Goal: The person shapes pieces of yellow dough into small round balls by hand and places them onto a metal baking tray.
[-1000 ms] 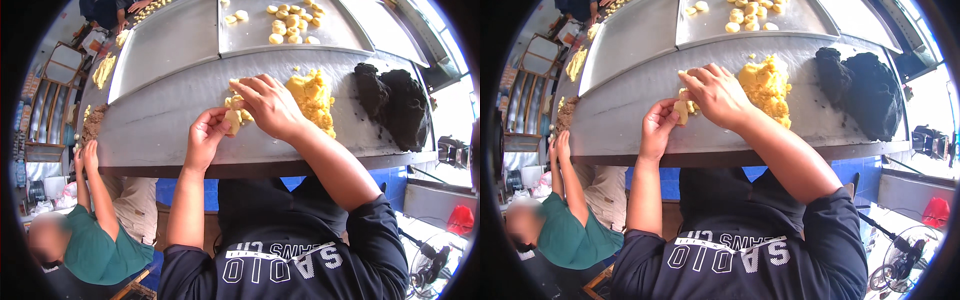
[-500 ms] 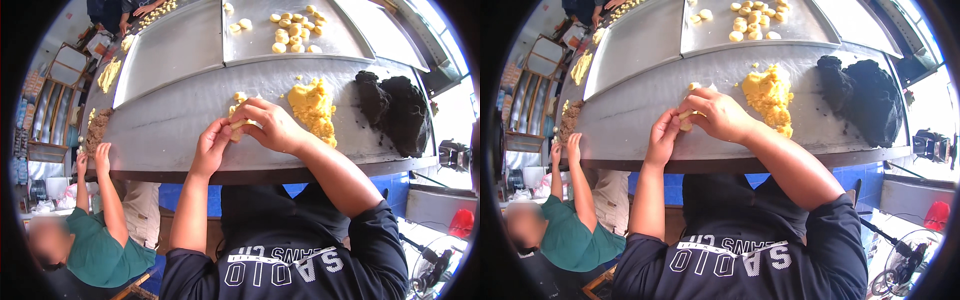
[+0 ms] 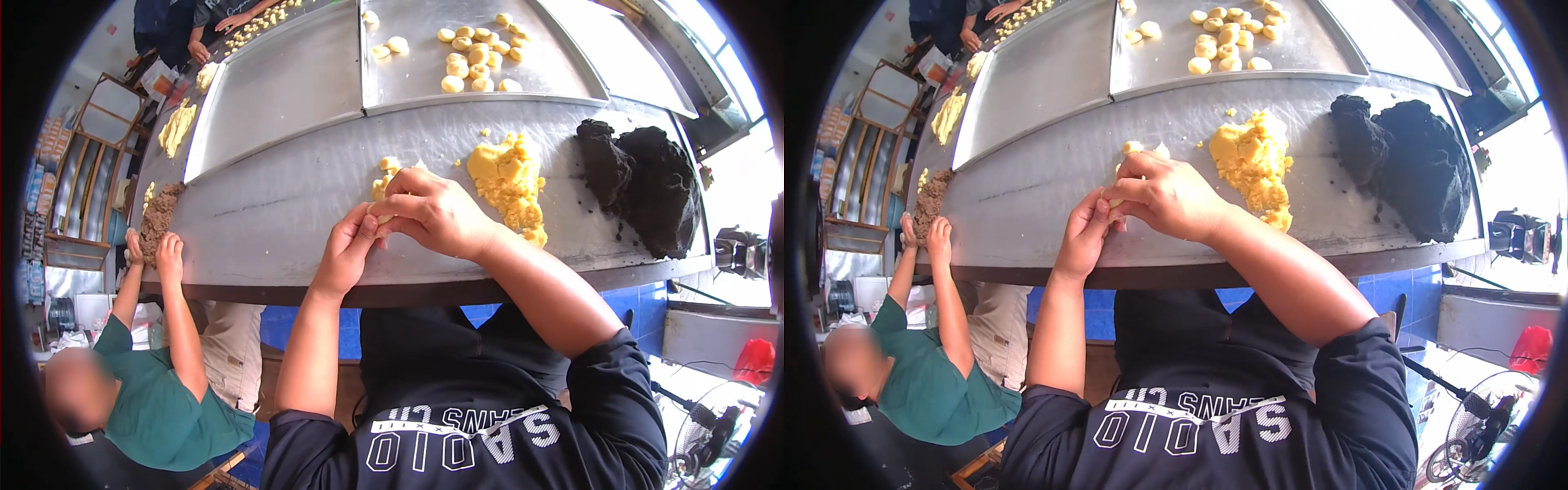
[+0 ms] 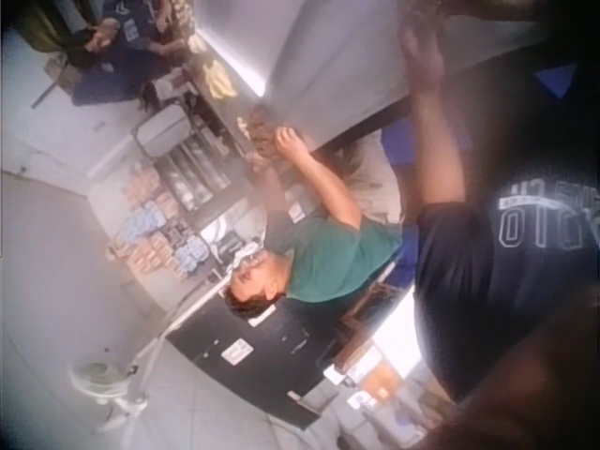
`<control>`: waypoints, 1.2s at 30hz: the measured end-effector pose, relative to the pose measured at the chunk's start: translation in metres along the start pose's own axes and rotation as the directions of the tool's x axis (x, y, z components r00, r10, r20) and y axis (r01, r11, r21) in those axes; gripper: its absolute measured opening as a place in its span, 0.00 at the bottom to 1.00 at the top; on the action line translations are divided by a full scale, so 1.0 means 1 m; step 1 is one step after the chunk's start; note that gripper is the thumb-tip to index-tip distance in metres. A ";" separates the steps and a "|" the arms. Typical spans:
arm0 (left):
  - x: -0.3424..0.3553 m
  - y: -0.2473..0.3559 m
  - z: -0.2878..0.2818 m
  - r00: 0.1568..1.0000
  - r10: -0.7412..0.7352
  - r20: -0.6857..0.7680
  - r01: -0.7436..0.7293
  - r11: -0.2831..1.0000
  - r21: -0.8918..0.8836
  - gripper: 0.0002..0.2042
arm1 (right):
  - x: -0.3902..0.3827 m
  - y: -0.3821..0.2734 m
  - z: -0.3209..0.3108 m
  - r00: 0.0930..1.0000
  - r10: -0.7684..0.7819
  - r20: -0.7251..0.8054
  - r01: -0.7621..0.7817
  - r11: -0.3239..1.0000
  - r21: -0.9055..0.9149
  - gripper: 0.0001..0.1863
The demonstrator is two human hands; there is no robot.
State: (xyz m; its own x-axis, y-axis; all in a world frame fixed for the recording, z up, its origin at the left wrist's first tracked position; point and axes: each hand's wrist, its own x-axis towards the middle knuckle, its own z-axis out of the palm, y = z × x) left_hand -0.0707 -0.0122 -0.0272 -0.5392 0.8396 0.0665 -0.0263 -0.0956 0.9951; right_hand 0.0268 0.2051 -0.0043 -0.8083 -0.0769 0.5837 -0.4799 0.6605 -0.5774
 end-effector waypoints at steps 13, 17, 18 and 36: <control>-0.009 -0.001 -0.005 0.999 0.013 -0.034 -0.014 0.999 -0.035 0.19 | 0.006 0.000 0.011 0.994 0.020 -0.110 -0.012 0.998 0.069 0.12; -0.007 -0.004 -0.003 0.997 0.072 -0.026 -0.074 0.991 -0.113 0.17 | 0.004 0.006 -0.007 0.980 0.188 -0.068 -0.196 0.971 -0.138 0.14; -0.008 -0.004 0.002 0.984 -0.009 -0.179 0.015 0.999 0.032 0.17 | 0.003 0.005 -0.008 0.980 0.187 -0.063 -0.194 0.972 -0.135 0.14; 0.000 -0.003 0.001 0.991 -0.039 -0.126 0.026 0.994 -0.107 0.22 | 0.002 0.005 -0.001 0.998 -0.034 -0.052 0.031 0.997 -0.065 0.17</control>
State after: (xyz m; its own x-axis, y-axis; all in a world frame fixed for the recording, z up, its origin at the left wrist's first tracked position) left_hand -0.0697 -0.0107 -0.0302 -0.6393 0.7688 0.0174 -0.1301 -0.1305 0.9829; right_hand 0.0232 0.2086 -0.0057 -0.7727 -0.0608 0.6319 -0.4813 0.7050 -0.5208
